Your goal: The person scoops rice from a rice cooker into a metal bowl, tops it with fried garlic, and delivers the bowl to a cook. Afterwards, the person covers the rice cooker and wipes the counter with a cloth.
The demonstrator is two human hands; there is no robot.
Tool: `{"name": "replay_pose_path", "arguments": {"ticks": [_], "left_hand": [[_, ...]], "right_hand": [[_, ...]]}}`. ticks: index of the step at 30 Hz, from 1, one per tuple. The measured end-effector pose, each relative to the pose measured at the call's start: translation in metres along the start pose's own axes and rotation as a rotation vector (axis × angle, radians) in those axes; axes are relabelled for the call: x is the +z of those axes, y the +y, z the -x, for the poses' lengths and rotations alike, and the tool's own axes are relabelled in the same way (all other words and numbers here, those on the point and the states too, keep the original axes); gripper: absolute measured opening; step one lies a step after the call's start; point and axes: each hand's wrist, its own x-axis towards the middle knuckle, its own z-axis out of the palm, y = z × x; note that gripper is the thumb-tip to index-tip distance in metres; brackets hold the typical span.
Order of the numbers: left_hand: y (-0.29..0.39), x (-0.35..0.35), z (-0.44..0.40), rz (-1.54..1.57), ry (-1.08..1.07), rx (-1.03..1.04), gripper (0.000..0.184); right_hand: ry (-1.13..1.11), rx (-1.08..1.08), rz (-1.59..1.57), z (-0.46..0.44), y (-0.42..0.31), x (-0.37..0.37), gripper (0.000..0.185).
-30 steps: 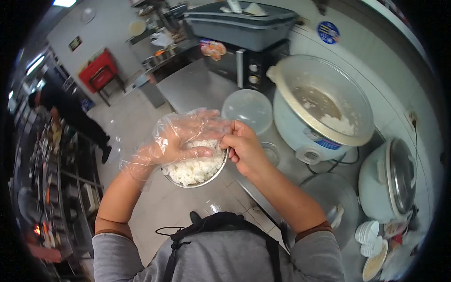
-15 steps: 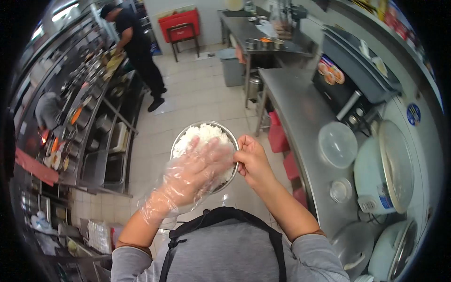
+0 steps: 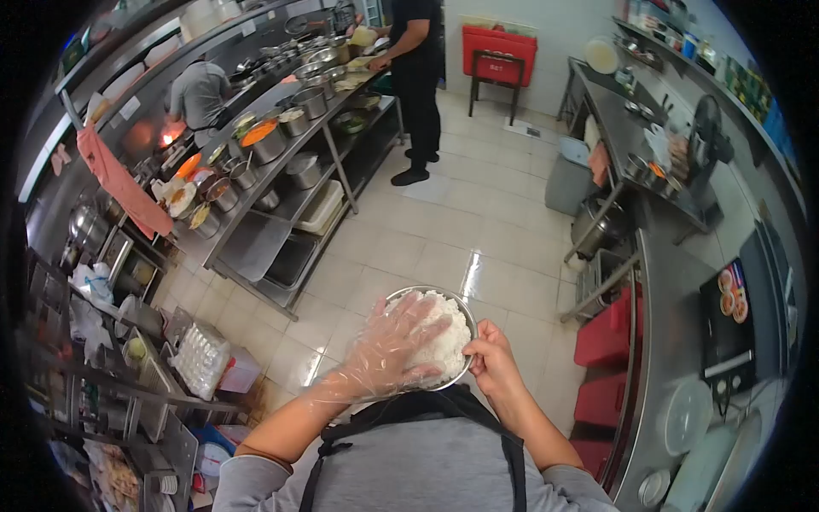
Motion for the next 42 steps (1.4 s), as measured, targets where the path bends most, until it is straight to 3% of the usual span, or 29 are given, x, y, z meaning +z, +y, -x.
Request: {"name": "replay_pose_path", "arguments": {"ticks": [6,9,12,17,22,27,31,34,40,42], "left_hand": [[-0.088,-0.013,-0.044,-0.034,0.067,-0.154,0.071],[-0.15,0.003,-0.084,-0.032,-0.101,-0.22,0.078],[-0.21,-0.003,-0.125,-0.034,-0.107,-0.289,0.079],[-0.278,-0.032,-0.17,-0.088,-0.035,-0.276,0.072],[-0.363,-0.022,-0.169,-0.205,0.018,-0.342,0.069],[-0.45,-0.072,-0.153,-0.233,0.02,-0.526,0.066],[-0.524,-0.135,-0.116,-0.296,0.361,-0.638,0.06],[-0.565,-0.182,-0.079,-0.115,0.59,-0.728,0.055],[-0.623,-0.214,-0.012,-0.464,0.792,-0.989,0.046],[-0.637,-0.207,0.011,-0.55,0.811,-1.113,0.045]], "right_hand": [[-0.085,0.032,0.074,-0.111,-0.014,0.029,0.03],[-0.136,0.052,0.128,-0.178,-0.029,0.053,0.03],[-0.155,0.082,0.183,-0.246,-0.045,0.085,0.032],[-0.249,0.131,0.22,-0.34,-0.064,0.142,0.03],[-0.394,0.223,0.265,-0.425,-0.051,0.223,0.028],[-0.511,0.261,0.369,-0.506,-0.018,0.309,0.028],[-0.482,0.345,0.337,-0.561,-0.015,0.378,0.029],[-0.402,0.351,0.398,-0.613,-0.024,0.418,0.028],[-0.261,0.094,0.347,-0.732,-0.079,0.497,0.027],[-0.358,0.025,0.289,-0.787,-0.097,0.53,0.027]]}}
